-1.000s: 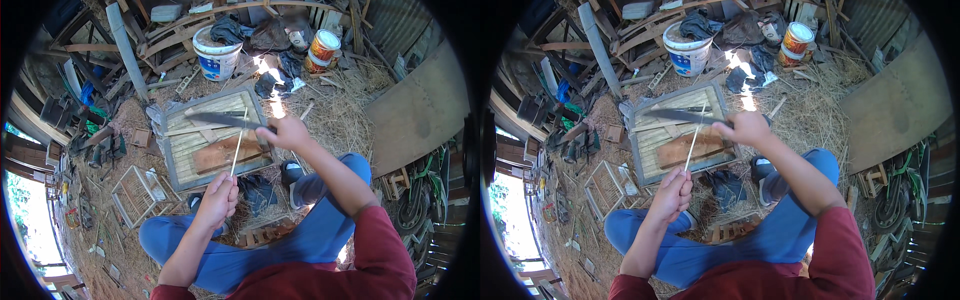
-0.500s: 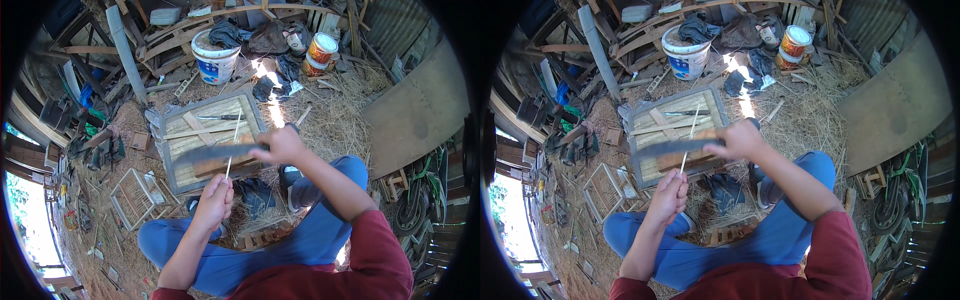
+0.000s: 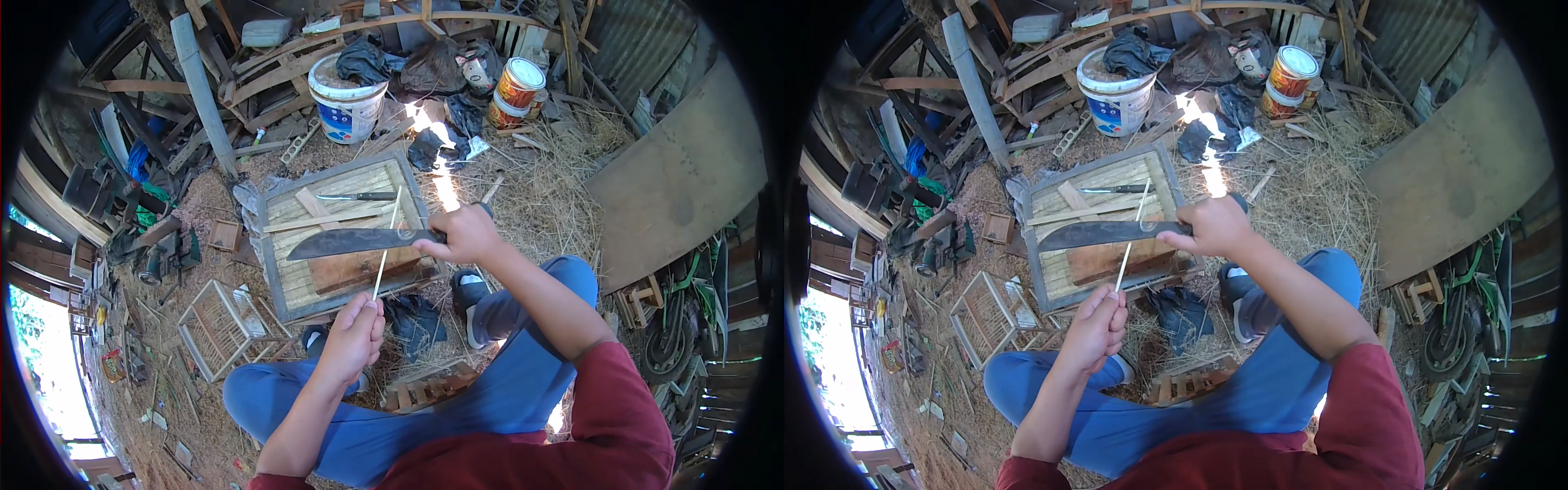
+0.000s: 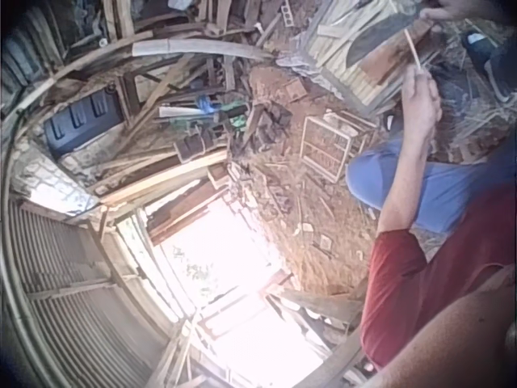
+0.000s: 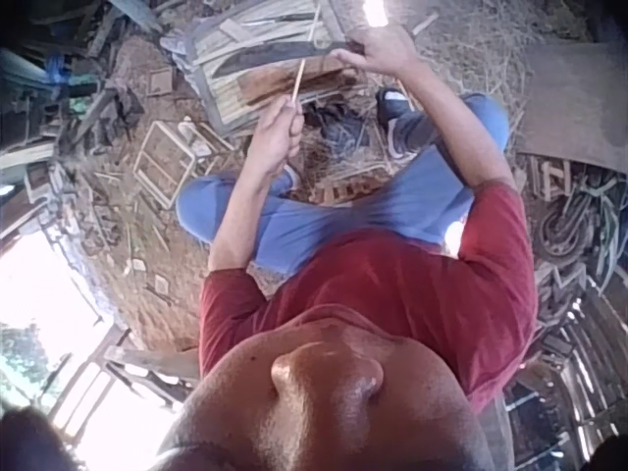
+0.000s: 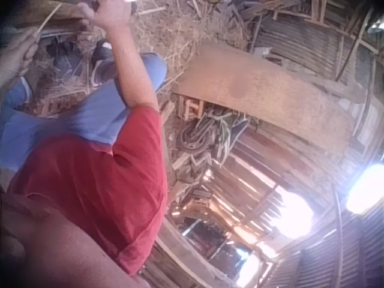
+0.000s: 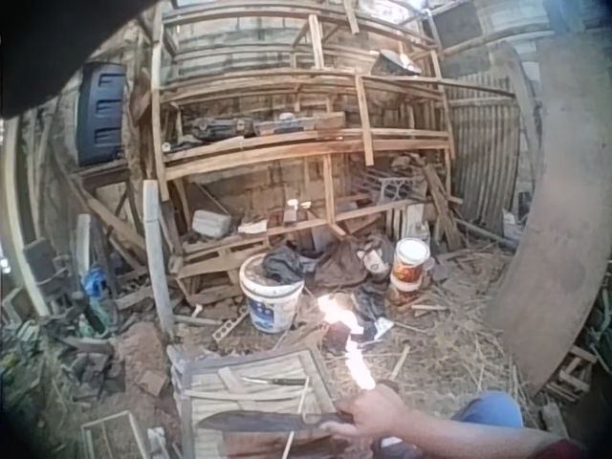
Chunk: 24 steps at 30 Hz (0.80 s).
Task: The person shaves a thin wood strip using a large knife while holding it against a wooden block, and then uses a smaller blade to refine the strip.
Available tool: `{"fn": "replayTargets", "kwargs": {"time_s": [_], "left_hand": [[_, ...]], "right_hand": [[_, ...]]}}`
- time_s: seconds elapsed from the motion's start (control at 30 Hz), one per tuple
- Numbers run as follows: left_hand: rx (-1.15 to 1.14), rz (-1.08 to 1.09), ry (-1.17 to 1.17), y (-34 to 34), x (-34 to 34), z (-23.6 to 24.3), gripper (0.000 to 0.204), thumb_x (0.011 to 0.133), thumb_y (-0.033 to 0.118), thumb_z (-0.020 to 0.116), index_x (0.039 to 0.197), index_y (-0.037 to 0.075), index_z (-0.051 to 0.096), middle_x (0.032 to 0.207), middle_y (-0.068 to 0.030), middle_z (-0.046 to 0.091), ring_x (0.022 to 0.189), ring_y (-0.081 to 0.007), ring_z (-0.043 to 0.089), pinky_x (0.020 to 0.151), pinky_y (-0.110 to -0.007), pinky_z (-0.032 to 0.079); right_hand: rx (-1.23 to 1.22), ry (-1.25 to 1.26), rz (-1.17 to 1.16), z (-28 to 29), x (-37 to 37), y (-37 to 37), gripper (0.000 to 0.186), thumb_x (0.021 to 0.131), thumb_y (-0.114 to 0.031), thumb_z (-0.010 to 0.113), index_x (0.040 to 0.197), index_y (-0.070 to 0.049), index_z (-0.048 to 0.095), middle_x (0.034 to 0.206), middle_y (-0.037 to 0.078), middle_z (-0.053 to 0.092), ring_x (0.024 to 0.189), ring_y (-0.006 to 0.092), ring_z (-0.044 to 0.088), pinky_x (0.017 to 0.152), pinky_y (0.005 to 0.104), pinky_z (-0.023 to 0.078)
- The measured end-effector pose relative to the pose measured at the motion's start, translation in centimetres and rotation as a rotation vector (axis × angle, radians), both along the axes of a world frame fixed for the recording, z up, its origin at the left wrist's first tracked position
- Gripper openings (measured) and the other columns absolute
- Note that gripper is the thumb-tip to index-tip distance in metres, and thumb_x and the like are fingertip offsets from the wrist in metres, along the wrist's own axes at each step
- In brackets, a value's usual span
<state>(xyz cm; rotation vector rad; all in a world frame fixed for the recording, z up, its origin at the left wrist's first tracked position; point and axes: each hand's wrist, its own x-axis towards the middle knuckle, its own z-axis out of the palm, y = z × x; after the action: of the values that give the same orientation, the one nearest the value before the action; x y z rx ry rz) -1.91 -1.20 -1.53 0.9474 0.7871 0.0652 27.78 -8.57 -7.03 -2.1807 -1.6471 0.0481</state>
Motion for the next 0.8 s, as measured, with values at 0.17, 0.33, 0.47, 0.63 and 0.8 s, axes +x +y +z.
{"fn": "replayTargets", "kwargs": {"time_s": [0.17, 0.33, 0.47, 0.63, 0.8], "left_hand": [[0.045, -0.001, 0.003, 0.4, -0.4, -0.1, 0.017, 0.118, 0.025, 0.043, 0.106, 0.016, 0.051, 0.068, 0.0086, 0.036, 0.048, -0.0013, 0.025, 0.041, -0.023, 0.017], [0.035, 0.002, 0.025, 0.2, -0.9, -0.1, 0.016, 0.118, 0.025, 0.043, 0.107, 0.016, 0.051, 0.068, 0.0086, 0.036, 0.048, -0.0015, 0.025, 0.041, -0.023, 0.018], [0.033, -0.002, 0.024, 0.3, -0.7, -0.1, 0.016, 0.118, 0.026, 0.044, 0.109, 0.016, 0.052, 0.068, 0.0085, 0.036, 0.048, -0.0018, 0.025, 0.041, -0.024, 0.017], [0.163, -0.029, -0.007, 0.8, -0.6, -1.7, 0.016, 0.118, 0.026, 0.045, 0.111, 0.014, 0.052, 0.067, 0.0080, 0.035, 0.048, -0.0029, 0.025, 0.041, -0.024, 0.018], [0.411, -0.040, 0.001, 0.7, -1.0, -3.3, 0.017, 0.116, 0.019, 0.048, 0.107, 0.008, 0.058, 0.069, 0.0033, 0.046, 0.058, -0.0065, 0.041, 0.053, -0.029, 0.035]], "right_hand": [[-0.102, 0.044, -0.082, -0.3, 1.7, -0.1, 0.070, 0.095, -0.077, 0.058, 0.081, -0.012, 0.079, 0.067, 0.015, 0.071, 0.066, 0.0376, 0.072, 0.064, 0.0489, 0.058], [-0.126, 0.014, -0.041, -0.8, 2.7, -0.5, 0.074, 0.096, -0.079, 0.055, 0.084, -0.011, 0.080, 0.074, 0.017, 0.074, 0.072, 0.0365, 0.075, 0.071, 0.0494, 0.059], [-0.136, 0.186, -0.453, -2.7, 7.7, -0.8, 0.078, 0.098, -0.079, 0.053, 0.090, -0.006, 0.081, 0.077, 0.020, 0.074, 0.078, 0.0361, 0.076, 0.072, 0.0493, 0.058], [0.041, 0.434, -0.404, 0.1, 2.1, -1.1, 0.072, 0.098, -0.073, 0.059, 0.092, -0.005, 0.081, 0.071, 0.019, 0.071, 0.071, 0.0392, 0.073, 0.069, 0.0504, 0.057], [-0.064, 0.138, -0.076, 2.2, -3.0, -1.1, 0.065, 0.097, -0.069, 0.064, 0.092, -0.006, 0.082, 0.067, 0.018, 0.069, 0.064, 0.0391, 0.071, 0.064, 0.0494, 0.056]]}}
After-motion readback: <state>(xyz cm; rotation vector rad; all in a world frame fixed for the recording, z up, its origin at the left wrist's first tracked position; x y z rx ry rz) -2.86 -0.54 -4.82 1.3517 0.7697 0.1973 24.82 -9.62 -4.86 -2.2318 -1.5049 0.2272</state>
